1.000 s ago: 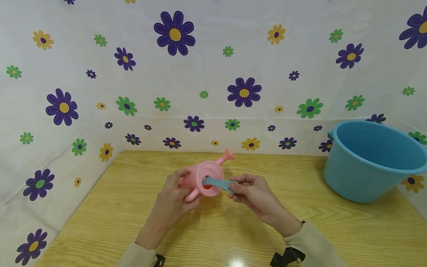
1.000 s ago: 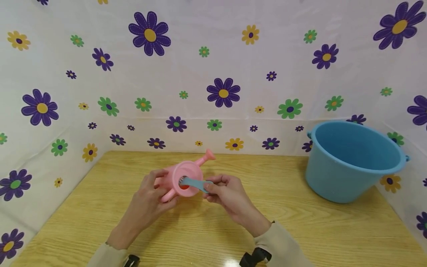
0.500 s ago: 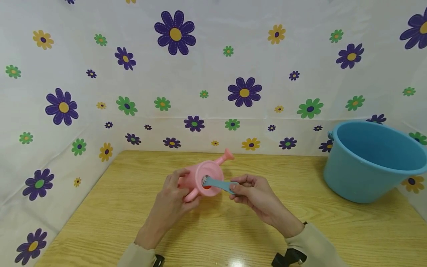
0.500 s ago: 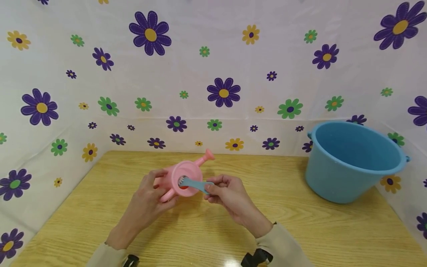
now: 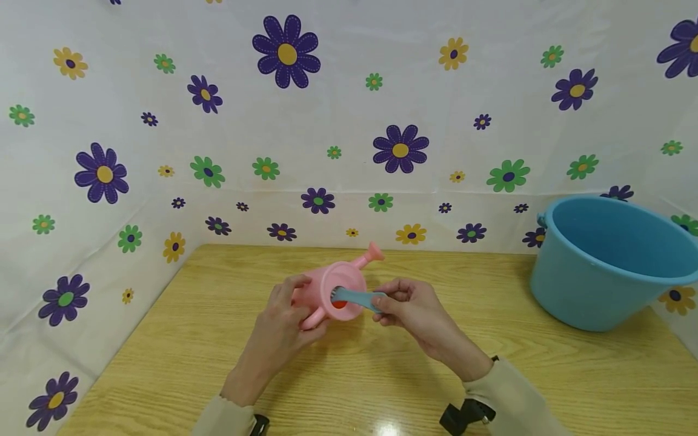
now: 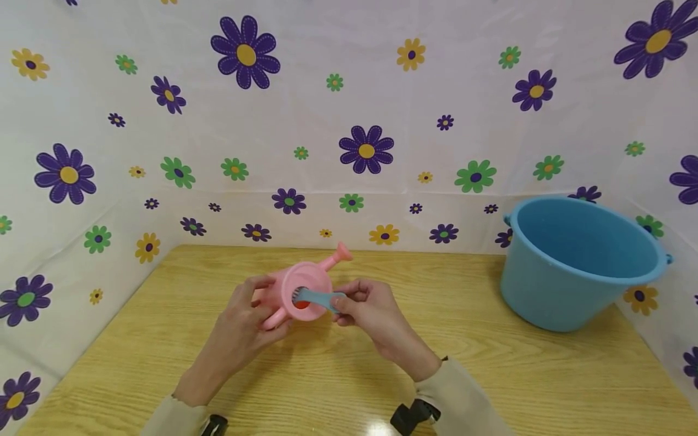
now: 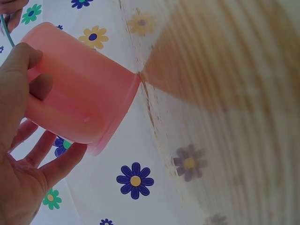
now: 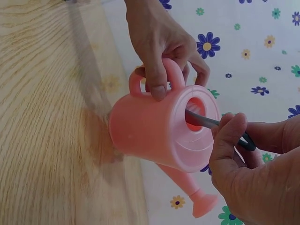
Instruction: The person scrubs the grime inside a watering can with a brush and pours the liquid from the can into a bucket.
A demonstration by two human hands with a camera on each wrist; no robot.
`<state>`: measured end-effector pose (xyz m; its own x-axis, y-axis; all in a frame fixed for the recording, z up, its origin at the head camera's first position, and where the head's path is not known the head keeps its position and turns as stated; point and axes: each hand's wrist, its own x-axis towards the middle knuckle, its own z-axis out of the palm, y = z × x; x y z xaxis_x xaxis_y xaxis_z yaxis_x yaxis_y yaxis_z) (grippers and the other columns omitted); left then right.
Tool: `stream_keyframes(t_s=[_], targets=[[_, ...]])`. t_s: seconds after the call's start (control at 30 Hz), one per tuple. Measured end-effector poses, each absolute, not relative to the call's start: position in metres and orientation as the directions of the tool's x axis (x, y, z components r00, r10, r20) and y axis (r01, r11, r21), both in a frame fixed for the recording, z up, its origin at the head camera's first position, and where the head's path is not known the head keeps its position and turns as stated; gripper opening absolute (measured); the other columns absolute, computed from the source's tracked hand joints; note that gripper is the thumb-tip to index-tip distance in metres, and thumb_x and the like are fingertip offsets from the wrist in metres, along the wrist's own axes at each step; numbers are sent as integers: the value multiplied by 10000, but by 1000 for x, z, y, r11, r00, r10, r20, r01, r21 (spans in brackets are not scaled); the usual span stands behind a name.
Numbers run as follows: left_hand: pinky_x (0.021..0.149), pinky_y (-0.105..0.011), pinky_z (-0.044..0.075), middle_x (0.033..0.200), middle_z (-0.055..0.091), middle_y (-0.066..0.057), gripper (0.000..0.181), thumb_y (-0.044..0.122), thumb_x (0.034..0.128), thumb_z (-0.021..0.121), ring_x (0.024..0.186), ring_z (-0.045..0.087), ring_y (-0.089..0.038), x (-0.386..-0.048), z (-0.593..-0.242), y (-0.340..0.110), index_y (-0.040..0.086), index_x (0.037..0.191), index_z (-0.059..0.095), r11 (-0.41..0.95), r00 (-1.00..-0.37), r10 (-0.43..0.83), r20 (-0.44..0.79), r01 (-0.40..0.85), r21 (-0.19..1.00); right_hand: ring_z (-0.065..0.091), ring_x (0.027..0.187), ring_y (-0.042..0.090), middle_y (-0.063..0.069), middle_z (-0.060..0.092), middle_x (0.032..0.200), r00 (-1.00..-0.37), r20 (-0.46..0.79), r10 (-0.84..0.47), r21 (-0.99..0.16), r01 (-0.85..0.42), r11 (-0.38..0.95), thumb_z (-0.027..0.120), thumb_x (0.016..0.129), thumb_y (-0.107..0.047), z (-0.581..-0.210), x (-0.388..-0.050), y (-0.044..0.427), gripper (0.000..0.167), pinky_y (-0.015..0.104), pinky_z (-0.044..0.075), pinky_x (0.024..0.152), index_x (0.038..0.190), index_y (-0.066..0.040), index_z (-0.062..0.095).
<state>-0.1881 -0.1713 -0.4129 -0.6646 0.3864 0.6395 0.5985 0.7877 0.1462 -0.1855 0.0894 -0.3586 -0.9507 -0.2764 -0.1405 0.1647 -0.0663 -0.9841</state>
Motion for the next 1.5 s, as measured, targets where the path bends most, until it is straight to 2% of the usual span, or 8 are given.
stream_keyframes(t_s=[0.33,0.73,0.93,1.5], targets=[[729,-429,653,1313,553,-130,293,239,767,874,1120,584,-357,-188,-411,-169,139,623,640,792,-660,393,640,597,129,692,735,111,29,714,882,-948,-107,-300,-992,123,-37,655,955,-7,-354,-188,77,222,197,598,688,1142,103,612],[702,-408,652,1313,554,-120,232,236,772,872,1108,583,-348,-188,-410,-168,135,659,696,788,-650,404,644,605,116,671,759,99,136,716,1005,-954,-79,-289,-997,73,35,670,962,-29,-348,-191,60,213,219,604,716,1135,92,641],[676,-386,649,1315,550,-113,237,239,780,870,1107,577,-343,-187,-410,-168,135,655,697,793,-652,404,641,599,110,669,740,99,142,715,1002,-954,-78,-289,-996,65,56,679,959,-34,-351,-193,54,192,250,615,730,1111,75,637],[668,-391,647,1321,552,-119,208,241,780,861,1114,573,-341,-185,-411,-168,145,673,711,800,-673,395,625,586,125,661,747,108,137,714,993,-951,-70,-301,-996,49,77,687,955,-42,-351,-189,56,171,230,598,710,1084,60,640]])
